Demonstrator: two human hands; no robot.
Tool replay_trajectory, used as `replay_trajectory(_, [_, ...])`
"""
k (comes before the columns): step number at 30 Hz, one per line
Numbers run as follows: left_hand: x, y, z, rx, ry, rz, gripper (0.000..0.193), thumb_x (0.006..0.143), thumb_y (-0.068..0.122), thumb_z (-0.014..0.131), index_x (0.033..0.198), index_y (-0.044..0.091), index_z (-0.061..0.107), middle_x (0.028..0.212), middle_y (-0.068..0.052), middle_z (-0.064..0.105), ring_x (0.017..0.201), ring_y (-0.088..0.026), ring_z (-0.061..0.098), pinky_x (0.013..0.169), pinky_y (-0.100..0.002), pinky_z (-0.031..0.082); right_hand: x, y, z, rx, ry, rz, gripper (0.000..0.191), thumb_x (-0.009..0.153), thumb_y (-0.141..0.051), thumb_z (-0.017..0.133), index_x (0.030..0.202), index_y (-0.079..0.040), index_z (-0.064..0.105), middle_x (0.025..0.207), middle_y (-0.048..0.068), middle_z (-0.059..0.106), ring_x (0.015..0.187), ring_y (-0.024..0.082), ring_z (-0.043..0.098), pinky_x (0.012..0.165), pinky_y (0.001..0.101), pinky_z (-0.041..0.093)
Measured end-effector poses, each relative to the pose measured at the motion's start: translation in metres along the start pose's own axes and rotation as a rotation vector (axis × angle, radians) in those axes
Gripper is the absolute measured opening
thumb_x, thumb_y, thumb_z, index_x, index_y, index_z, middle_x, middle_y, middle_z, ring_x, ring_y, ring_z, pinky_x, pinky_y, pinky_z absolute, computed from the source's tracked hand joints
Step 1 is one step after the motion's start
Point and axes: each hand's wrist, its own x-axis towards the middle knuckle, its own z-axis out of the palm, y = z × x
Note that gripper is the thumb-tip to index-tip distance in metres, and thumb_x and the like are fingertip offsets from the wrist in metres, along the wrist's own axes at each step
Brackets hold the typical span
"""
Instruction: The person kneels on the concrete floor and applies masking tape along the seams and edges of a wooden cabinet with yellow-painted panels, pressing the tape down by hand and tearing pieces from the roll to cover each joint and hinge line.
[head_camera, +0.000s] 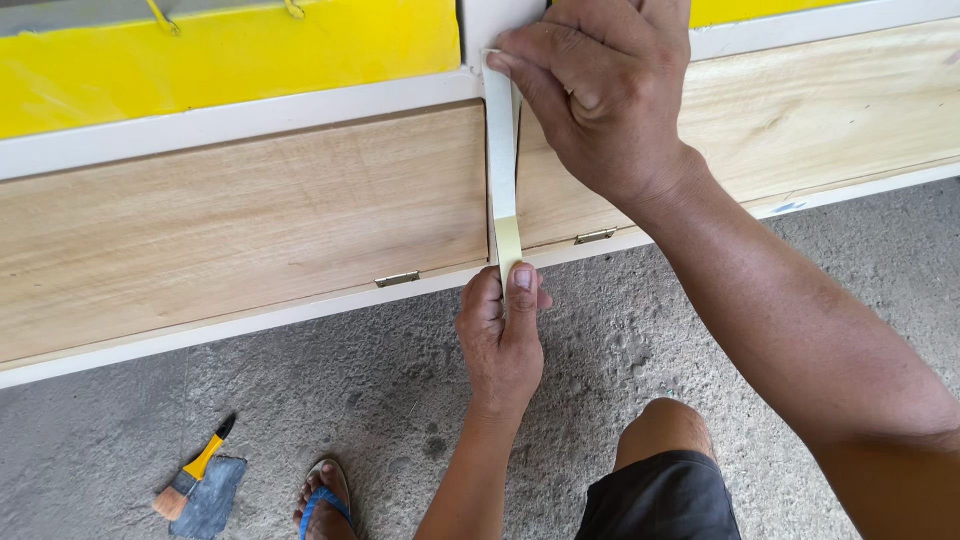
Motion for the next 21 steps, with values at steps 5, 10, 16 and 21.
replay_trajectory(5, [0.006,0.003,0.000,0.065,-0.011,-0.009,0.043,0.107,0.043,0.051,0.091,0.007,0.067,0.077,-0.002,0.064,0.073,-0.011,0.069,0.064,-0.027,0.059,0.005,-0.002,-0.003,-0.019,-0.017,-0.003,0.006,0.099,-0.009,0.082,0.100,-0.009,0.077,0.091,0.000,0.061,0.094,0.018,0.051,0.082,0.0365,0.039])
replay_trajectory(10, [0.011,0.003,0.004,0.069,-0.032,-0.068,0.045,0.106,0.046,0.049,0.087,0.009,0.066,0.071,-0.001,0.064,0.071,-0.009,0.071,0.060,-0.027,0.058,0.004,-0.008,0.003,-0.056,-0.027,0.087,0.017,0.100,-0.016,0.090,0.097,-0.013,0.074,0.088,0.004,0.057,0.087,0.019,0.048,0.077,0.0397,0.038])
replay_trajectory(16, [0.013,0.007,0.006,0.035,-0.022,0.009,0.046,0.108,0.046,0.051,0.087,0.008,0.064,0.072,-0.003,0.066,0.069,-0.010,0.067,0.061,-0.028,0.054,-0.005,-0.020,-0.007,0.281,0.036,0.672,0.032,0.098,-0.014,0.081,0.089,-0.001,0.053,0.068,0.001,0.054,0.060,0.011,0.050,0.052,0.0298,0.040])
replay_trajectory(21, [0.014,0.007,0.003,0.077,-0.018,-0.065,0.044,0.106,0.046,0.050,0.086,0.009,0.065,0.070,-0.001,0.067,0.067,-0.010,0.069,0.057,-0.027,0.053,-0.021,-0.035,-0.005,0.468,-0.137,0.770,0.022,0.104,-0.016,0.078,0.094,-0.004,0.063,0.077,0.003,0.069,0.067,0.005,0.068,0.053,0.0201,0.055])
